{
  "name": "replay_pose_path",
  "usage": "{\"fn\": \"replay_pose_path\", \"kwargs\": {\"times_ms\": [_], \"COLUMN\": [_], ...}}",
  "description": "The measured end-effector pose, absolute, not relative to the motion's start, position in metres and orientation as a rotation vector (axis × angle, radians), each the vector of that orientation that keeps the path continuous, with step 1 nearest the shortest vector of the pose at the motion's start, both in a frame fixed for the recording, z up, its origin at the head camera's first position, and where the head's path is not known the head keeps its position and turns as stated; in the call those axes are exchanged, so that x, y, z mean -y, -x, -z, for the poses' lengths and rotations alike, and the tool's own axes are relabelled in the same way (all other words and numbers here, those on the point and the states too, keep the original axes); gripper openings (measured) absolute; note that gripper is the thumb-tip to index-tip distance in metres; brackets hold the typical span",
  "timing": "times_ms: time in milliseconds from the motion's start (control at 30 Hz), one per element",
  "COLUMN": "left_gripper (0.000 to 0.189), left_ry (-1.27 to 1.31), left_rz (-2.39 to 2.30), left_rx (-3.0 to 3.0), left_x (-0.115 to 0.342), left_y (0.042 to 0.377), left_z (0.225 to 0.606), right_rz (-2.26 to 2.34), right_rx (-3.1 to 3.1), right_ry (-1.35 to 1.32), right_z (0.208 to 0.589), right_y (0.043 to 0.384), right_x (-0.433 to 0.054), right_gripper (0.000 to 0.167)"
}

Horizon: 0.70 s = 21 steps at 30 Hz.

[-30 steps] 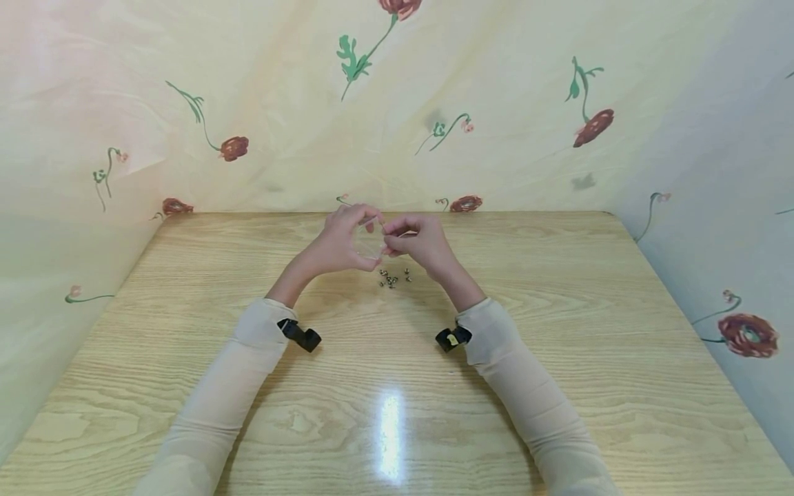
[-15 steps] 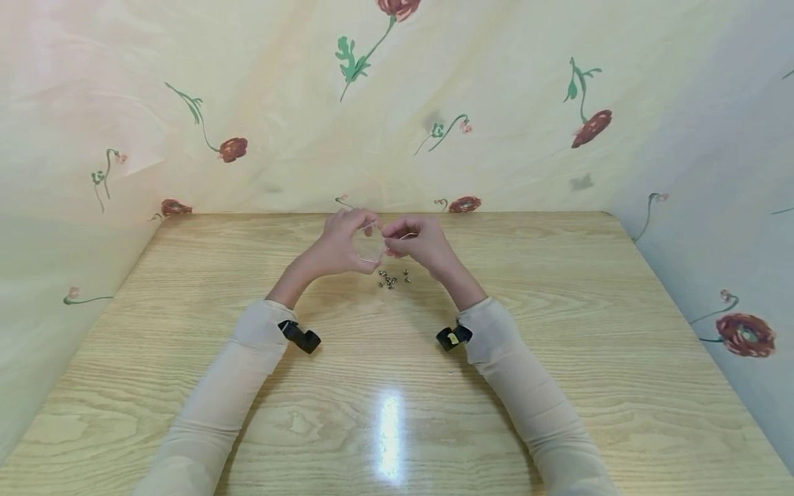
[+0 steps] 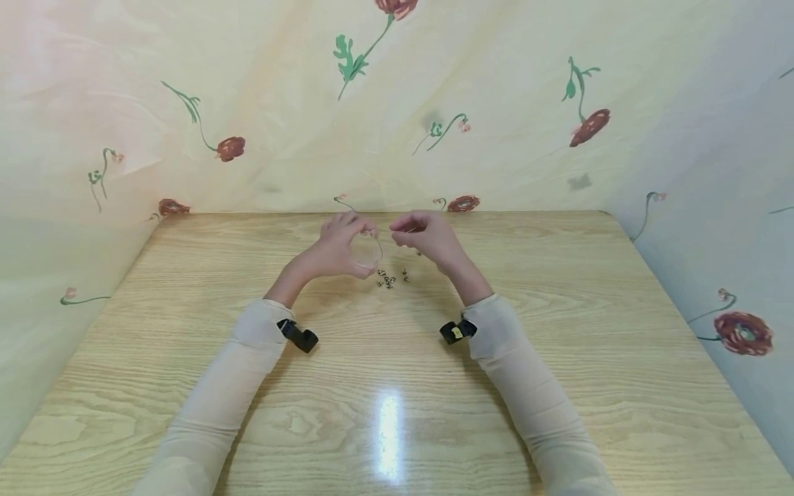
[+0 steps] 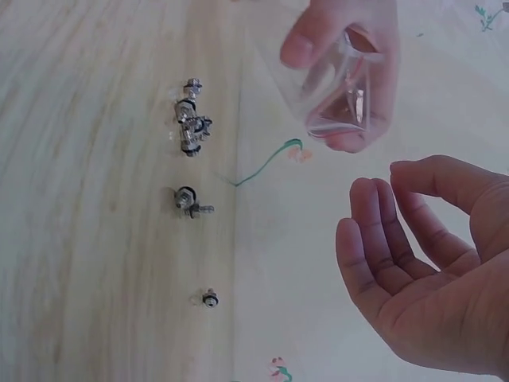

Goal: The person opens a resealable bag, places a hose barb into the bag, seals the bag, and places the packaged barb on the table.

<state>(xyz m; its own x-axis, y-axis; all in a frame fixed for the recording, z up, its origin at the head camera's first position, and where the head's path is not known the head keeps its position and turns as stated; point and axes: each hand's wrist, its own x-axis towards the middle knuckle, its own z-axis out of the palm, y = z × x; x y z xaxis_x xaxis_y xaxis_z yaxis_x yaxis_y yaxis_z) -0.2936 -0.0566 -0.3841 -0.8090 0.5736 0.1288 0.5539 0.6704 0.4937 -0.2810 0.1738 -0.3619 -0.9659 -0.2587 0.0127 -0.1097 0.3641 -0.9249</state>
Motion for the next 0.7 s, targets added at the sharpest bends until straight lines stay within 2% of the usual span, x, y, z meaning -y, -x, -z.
{"fn": "replay_pose_path", "kwargs": {"times_ms": [267,700], "left_gripper": [0.061,0.071], "left_ry": [-0.942,-0.9], "left_rz": [-0.789,-0.741], "left_rx": [-2.8,-2.795], "left_x": [0.058,0.059], "left_y": [0.295,0.297], "left_z": [0.387,0.39], "right_rz": [1.628,1.456], "right_rx": [-2.502,-2.58], "right_ry": [0.373,0.49], "right_z": [0.357,0.374], "right_y": [0.28,0.277], "right_x": [-0.18,-0.193], "right_gripper": [0.027,0.023]}}
